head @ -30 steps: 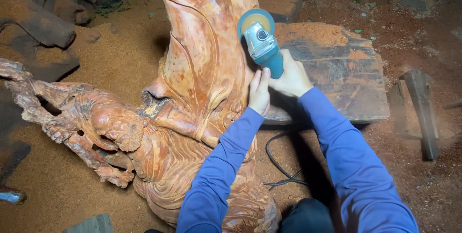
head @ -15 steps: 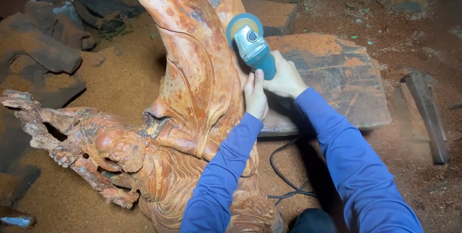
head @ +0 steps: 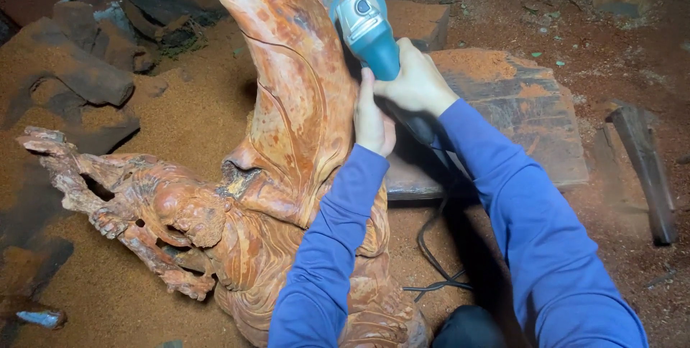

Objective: Sanding a large, intricate wooden sculpture using an electric angle grinder with a sanding disc.

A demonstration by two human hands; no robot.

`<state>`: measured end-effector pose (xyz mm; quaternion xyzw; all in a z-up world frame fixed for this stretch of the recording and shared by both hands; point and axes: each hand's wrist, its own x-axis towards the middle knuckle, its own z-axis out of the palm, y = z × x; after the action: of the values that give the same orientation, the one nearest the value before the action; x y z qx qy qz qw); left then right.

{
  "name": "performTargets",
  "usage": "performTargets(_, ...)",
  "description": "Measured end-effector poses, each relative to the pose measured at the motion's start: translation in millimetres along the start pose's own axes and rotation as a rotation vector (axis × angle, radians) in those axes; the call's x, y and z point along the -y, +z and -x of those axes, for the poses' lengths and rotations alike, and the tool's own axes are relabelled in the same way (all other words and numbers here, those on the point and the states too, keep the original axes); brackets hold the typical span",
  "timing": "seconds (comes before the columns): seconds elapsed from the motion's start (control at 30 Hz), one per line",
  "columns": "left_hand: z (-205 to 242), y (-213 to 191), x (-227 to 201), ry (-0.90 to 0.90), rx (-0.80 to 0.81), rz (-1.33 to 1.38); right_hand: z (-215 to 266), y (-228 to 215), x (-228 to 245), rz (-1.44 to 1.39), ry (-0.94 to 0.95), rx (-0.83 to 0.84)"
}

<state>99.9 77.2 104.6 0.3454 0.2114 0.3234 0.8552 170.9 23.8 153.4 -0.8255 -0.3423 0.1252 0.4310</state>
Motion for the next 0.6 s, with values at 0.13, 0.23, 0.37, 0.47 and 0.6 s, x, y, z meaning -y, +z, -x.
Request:
performTargets(0.13,-3,-47,55,0.060,0.329,0.435,-11,4,17,0.072,0.056,0.000)
performTargets(0.23,5,-47,52,0.153,0.446,0.188,-13,3,18,0.091,0.062,0.001)
performTargets(0.37,13,-34,47,0.281,0.417,-0.065,-9,2,19,0.127,0.063,0.004)
performTargets(0.47,12,-33,40,0.250,0.409,-0.102,-12,4,17,0.054,0.088,-0.028)
performTargets(0.6,10,-30,24,0.226,0.414,-0.150,-14,4,22,-0.026,0.116,-0.091)
